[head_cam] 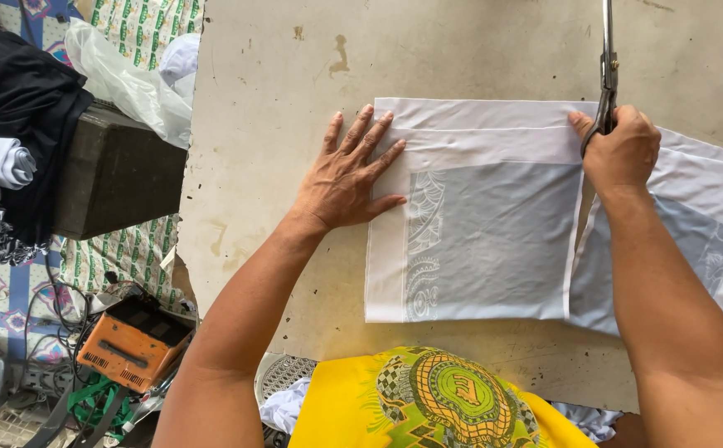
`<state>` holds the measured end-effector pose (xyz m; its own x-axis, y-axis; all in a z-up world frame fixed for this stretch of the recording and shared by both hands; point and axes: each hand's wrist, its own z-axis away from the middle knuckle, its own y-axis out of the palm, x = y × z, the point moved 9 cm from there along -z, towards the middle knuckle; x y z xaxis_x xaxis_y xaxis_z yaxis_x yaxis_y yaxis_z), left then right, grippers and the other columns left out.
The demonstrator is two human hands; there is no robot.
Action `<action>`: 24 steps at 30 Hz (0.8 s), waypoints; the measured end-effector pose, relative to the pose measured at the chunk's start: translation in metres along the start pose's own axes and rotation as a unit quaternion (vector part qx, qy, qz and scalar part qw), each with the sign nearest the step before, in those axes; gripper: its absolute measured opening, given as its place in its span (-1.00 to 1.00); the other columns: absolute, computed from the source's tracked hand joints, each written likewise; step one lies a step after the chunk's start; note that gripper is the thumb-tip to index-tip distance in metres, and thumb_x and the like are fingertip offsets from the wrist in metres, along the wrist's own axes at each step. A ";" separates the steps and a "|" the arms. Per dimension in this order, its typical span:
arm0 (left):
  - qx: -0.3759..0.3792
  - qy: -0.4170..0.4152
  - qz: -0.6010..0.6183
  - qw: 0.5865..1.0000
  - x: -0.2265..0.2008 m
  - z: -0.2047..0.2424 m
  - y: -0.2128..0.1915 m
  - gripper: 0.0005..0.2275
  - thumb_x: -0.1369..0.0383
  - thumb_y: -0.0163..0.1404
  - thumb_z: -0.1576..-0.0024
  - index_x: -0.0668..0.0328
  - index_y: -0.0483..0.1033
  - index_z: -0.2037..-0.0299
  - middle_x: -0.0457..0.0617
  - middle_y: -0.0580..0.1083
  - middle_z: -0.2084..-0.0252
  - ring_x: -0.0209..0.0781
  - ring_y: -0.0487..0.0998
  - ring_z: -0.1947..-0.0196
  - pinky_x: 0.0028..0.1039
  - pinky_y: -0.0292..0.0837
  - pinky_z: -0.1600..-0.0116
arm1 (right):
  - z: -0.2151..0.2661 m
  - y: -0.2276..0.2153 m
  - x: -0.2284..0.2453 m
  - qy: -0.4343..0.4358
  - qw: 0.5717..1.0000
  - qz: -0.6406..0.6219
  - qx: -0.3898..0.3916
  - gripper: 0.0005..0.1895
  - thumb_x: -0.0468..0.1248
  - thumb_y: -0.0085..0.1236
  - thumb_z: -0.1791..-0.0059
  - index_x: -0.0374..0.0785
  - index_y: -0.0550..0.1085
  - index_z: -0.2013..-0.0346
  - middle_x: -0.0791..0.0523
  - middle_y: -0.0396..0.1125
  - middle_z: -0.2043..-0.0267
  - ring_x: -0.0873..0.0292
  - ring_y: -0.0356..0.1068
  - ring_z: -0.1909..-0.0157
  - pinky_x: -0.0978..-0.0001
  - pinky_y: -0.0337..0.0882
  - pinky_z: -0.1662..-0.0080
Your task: The person cuts multiple fabric pieces with shears and aligns a large black fabric panel with white borders.
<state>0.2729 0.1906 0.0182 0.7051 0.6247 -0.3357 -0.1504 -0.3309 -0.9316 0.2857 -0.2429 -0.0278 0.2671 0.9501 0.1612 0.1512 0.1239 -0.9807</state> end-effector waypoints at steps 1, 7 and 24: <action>0.001 -0.001 0.000 1.000 0.000 0.000 0.000 -0.29 -0.22 -0.01 -0.22 0.04 0.28 -0.46 0.19 -0.01 -0.56 0.22 -0.15 -0.57 0.22 -0.31 -0.53 | -0.002 0.000 0.000 -0.001 1.000 -0.001 0.001 -0.29 0.19 0.54 -0.18 -0.26 0.36 0.44 0.05 0.38 0.43 -0.11 0.32 0.39 0.03 0.27 0.34; 0.007 -0.008 -0.002 1.000 0.001 -0.001 0.001 -0.29 -0.21 -0.03 -0.24 0.06 0.26 -0.47 0.18 -0.02 -0.57 0.20 -0.16 -0.57 0.20 -0.32 -0.54 | -0.011 0.002 0.002 -0.020 1.000 -0.011 0.005 -0.33 0.17 0.55 -0.19 -0.27 0.40 0.38 0.10 0.36 0.42 -0.03 0.32 0.39 0.10 0.29 0.32; 0.055 0.031 -0.020 0.998 -0.010 -0.004 0.009 -0.23 -0.34 -0.04 -0.04 -0.35 0.22 -0.47 -0.08 0.01 -0.60 0.17 -0.18 -0.58 0.29 -0.28 -0.50 | 0.286 -0.071 0.085 0.157 0.931 -0.266 0.195 -0.68 -0.09 0.36 0.05 -0.28 0.49 0.43 -0.13 0.36 0.54 -0.20 0.46 0.33 0.09 0.39 0.18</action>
<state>0.2677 0.1787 0.0134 0.7533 0.5894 -0.2918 -0.1937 -0.2252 -0.9549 0.0252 -0.0892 0.0241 0.5278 0.6009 0.6003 0.0021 0.7058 -0.7084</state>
